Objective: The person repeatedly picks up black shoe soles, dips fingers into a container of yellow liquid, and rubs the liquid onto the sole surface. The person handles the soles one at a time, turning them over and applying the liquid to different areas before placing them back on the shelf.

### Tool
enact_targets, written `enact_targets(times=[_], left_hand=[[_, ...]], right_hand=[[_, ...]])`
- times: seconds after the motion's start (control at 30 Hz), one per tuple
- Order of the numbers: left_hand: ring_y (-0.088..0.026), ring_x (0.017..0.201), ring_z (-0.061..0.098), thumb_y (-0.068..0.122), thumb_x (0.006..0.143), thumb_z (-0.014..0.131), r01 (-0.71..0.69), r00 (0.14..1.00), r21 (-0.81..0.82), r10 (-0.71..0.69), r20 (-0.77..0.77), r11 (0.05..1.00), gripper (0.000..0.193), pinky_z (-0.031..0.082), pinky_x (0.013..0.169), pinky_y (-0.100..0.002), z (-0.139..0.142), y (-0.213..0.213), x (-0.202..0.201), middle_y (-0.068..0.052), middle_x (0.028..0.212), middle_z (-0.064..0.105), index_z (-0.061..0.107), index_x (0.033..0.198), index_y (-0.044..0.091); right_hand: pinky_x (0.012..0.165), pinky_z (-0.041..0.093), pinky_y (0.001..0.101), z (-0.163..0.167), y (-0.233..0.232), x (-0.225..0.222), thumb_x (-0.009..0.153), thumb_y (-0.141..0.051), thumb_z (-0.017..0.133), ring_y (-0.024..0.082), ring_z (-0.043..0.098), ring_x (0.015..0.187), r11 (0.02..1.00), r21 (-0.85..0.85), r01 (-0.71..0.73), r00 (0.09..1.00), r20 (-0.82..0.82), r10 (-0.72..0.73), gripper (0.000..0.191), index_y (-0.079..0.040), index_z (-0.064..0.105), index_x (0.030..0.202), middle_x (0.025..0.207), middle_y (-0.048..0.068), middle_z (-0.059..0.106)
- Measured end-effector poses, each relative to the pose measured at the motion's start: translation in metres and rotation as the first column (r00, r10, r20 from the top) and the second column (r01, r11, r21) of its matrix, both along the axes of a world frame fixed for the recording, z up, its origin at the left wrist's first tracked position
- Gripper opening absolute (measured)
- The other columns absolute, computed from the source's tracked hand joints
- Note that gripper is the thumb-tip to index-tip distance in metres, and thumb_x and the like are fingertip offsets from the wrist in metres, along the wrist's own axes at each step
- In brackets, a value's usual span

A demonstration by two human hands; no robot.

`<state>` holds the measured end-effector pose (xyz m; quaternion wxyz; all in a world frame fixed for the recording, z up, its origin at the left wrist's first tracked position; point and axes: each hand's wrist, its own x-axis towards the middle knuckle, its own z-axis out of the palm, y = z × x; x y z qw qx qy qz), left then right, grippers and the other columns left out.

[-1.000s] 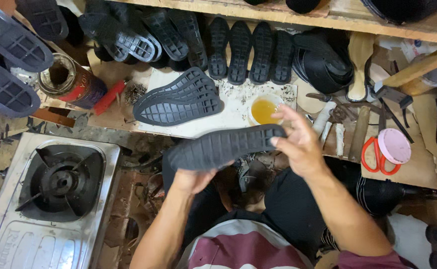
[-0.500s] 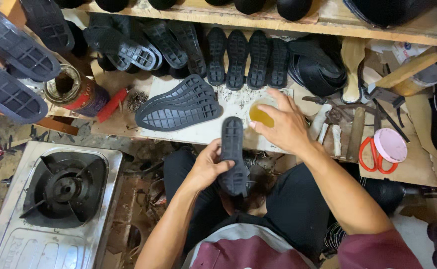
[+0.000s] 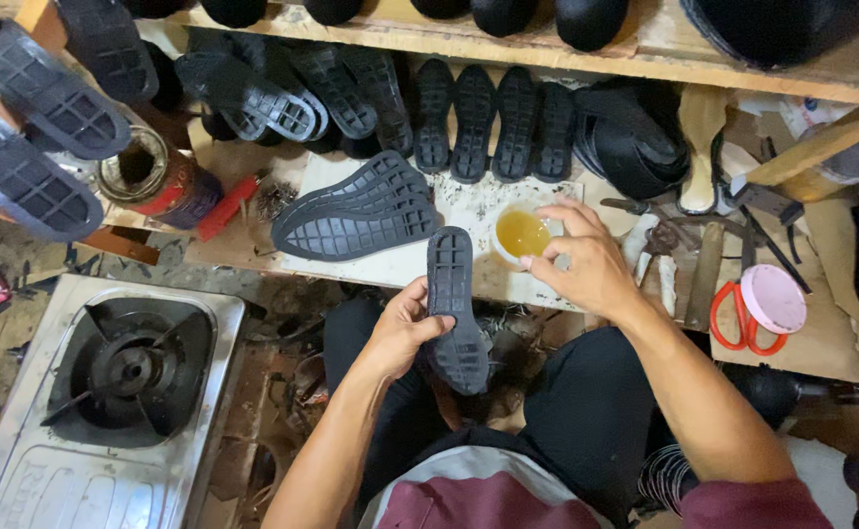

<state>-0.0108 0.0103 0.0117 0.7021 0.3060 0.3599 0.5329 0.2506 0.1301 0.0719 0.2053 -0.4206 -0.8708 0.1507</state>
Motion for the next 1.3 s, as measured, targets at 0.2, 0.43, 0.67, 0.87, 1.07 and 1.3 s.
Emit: enact_targets(times=[0.2, 0.43, 0.67, 0.87, 1.07, 1.3], left_hand=[[-0.010, 0.096, 0.066, -0.011, 0.083, 0.066, 0.062, 0.996, 0.044, -0.065, 0.057, 0.997, 0.053, 0.054, 0.088, -0.027, 0.003, 0.008, 0.009, -0.003, 0.115, 0.071, 0.060, 0.134, 0.001], [-0.008, 0.095, 0.066, -0.009, 0.082, 0.065, 0.130, 0.986, 0.067, -0.136, 0.097, 0.989, 0.058, 0.053, 0.086, -0.026, 0.011, 0.003, 0.011, -0.001, 0.113, 0.070, 0.058, 0.138, 0.002], [-0.009, 0.094, 0.066, -0.008, 0.087, 0.064, 0.208, 0.976, 0.149, -0.195, -0.098, 0.967, 0.051, 0.054, 0.086, -0.026, 0.018, 0.000, 0.008, -0.001, 0.110, 0.069, 0.057, 0.137, 0.000], [-0.008, 0.095, 0.066, -0.010, 0.086, 0.063, 0.090, 0.994, 0.122, -0.081, -0.076, 0.988, 0.054, 0.054, 0.083, -0.026, 0.008, 0.004, 0.013, -0.002, 0.116, 0.069, 0.055, 0.138, 0.001], [-0.015, 0.095, 0.068, -0.011, 0.087, 0.064, -0.051, 0.987, 0.018, 0.047, 0.156, 0.999, 0.053, 0.056, 0.087, -0.032, 0.008, 0.008, 0.017, -0.010, 0.113, 0.070, 0.054, 0.138, 0.000], [-0.013, 0.101, 0.067, -0.013, 0.078, 0.066, -0.041, 0.999, 0.013, 0.041, -0.032, 0.999, 0.064, 0.054, 0.092, -0.031, -0.004, 0.000, 0.007, -0.003, 0.114, 0.070, 0.054, 0.138, 0.003]], right_hand=[[0.126, 0.028, 0.0519, 0.004, -0.041, -0.012, 0.081, -0.016, 0.078, 0.041, 0.032, 0.152, 0.978, 0.096, -0.183, 0.950, -0.240, 0.201, 0.038, -0.010, 0.076, 0.118, 0.164, 0.021, 0.030], [0.131, 0.022, 0.0508, -0.002, -0.041, -0.022, 0.088, -0.005, 0.073, 0.040, 0.022, 0.156, 0.862, 0.465, -0.205, 0.960, -0.076, 0.269, 0.045, -0.022, 0.074, 0.130, 0.167, 0.022, 0.018], [0.131, 0.022, 0.0510, 0.000, -0.038, -0.014, 0.087, -0.001, 0.069, 0.040, 0.023, 0.157, 0.922, 0.372, -0.106, 0.985, -0.090, 0.149, 0.047, -0.019, 0.073, 0.131, 0.168, 0.021, 0.019], [0.124, 0.031, 0.0487, -0.009, -0.060, -0.013, 0.082, 0.007, 0.062, 0.040, 0.029, 0.156, 0.930, -0.090, -0.358, 0.855, -0.433, 0.287, 0.044, -0.019, 0.078, 0.114, 0.169, 0.021, 0.025], [0.097, 0.062, 0.0355, -0.006, -0.069, -0.019, 0.085, -0.005, 0.080, 0.028, 0.068, 0.113, 0.766, -0.585, -0.267, 0.845, -0.524, -0.106, 0.052, -0.009, 0.065, 0.135, 0.149, 0.015, 0.049], [0.109, 0.043, 0.0496, 0.001, -0.030, -0.010, 0.082, -0.029, 0.080, 0.038, 0.051, 0.134, 0.999, 0.037, 0.040, 0.999, -0.027, -0.039, 0.046, -0.002, 0.074, 0.118, 0.146, 0.018, 0.052]])
